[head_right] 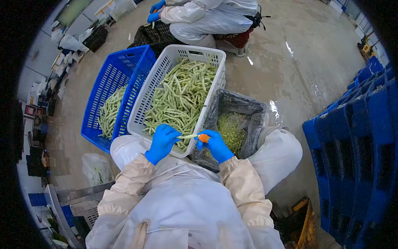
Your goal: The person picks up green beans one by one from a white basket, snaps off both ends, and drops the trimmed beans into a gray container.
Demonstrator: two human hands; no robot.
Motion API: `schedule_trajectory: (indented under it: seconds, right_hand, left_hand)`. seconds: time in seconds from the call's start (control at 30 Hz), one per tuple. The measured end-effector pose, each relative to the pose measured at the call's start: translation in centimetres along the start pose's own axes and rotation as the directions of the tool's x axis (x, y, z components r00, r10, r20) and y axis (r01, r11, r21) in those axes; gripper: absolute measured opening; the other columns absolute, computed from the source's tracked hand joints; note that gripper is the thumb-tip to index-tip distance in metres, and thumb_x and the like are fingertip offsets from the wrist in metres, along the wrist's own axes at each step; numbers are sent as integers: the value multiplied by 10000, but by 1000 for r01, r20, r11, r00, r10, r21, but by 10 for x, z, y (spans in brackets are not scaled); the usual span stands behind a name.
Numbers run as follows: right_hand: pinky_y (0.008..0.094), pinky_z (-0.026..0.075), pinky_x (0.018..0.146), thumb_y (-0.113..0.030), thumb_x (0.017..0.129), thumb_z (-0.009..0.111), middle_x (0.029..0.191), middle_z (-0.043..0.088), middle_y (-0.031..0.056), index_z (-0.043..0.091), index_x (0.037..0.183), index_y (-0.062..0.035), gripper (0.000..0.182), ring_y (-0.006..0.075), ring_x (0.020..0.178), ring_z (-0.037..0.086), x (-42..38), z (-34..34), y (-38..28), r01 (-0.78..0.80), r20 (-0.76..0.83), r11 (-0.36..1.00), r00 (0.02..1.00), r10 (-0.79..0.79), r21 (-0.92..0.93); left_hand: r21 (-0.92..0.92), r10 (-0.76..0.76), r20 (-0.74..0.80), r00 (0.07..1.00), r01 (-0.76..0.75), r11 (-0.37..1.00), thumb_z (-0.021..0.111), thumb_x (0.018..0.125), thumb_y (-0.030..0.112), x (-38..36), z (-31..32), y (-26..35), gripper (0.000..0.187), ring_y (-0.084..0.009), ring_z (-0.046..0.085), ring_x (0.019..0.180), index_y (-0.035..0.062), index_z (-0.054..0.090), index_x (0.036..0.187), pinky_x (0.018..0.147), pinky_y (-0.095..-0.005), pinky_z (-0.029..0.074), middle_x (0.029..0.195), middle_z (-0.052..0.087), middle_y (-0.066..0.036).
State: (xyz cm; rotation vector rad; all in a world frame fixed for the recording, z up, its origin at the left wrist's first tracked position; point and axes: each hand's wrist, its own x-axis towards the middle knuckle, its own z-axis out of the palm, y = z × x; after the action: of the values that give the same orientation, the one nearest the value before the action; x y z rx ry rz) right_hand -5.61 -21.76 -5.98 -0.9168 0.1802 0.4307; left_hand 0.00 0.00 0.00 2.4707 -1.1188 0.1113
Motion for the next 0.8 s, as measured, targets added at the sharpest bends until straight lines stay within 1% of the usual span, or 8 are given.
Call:
schedule_trajectory:
  seconds: [0.1,0.23,0.3,0.5,0.57,0.63,0.73,0.8]
  right_hand:
    - [345,499,730,-84,840,509,659,555,61,565,891,32,139,153,599,531,-11,-11,-4,61,-109,991,993,-49,116]
    - [333,492,698,-80,833,514,651,543,52,570,851,30,125,152,585,521,-5,0,-6,196,-97,919,980,-173,343]
    - [331,489,690,-79,831,516,650,541,51,571,846,29,122,154,583,521,-4,5,-5,238,-105,900,971,-214,365]
    - [289,476,631,-113,816,558,669,554,44,584,846,12,131,133,608,525,0,-50,13,181,-448,934,894,-26,307]
    - [260,463,608,-134,810,576,731,584,46,593,865,1,147,113,664,547,-2,-51,12,128,-514,911,791,-332,-392]
    - [250,459,657,-129,822,570,822,609,61,595,949,-6,178,113,740,573,4,-36,21,283,-328,847,830,-452,-449]
    - [269,469,727,-136,849,546,888,612,82,576,1030,11,235,139,798,585,-1,-3,9,264,-224,933,920,-320,-245]
    - [328,474,813,-151,871,522,926,612,119,559,1047,36,259,194,863,589,-3,4,2,86,-13,975,996,-86,204]
  left_hand:
    - [-106,-28,-121,992,15,994,667,681,84,-3,45,15,207,-276,513,820,91,621,883,721,-371,417,833,573,-67]
    - [-597,-393,-133,910,243,765,671,718,82,4,72,29,157,-228,548,727,51,627,866,658,-291,438,781,576,-81]
    - [-873,-641,271,719,463,151,625,780,85,16,64,39,121,-169,555,721,25,623,885,669,-250,436,760,577,-49]
    - [-934,-662,237,711,-20,-356,554,853,134,54,28,-17,164,-172,555,792,48,552,993,829,-389,472,865,565,-43]
    - [-891,-663,262,701,-88,-446,547,859,143,56,22,-19,163,-181,556,810,54,541,996,863,-437,463,884,565,-50]
    - [-829,-570,311,760,-76,-554,544,863,160,59,27,-12,169,-192,553,839,55,544,996,881,-460,444,900,571,-64]
    - [-835,-556,314,770,-55,-547,547,865,170,58,44,-4,188,-194,554,850,59,537,1017,889,-461,443,924,562,-62]
    - [-834,-539,329,776,-29,-552,552,865,183,55,52,-2,196,-196,555,856,65,533,1020,882,-458,452,936,558,-59]
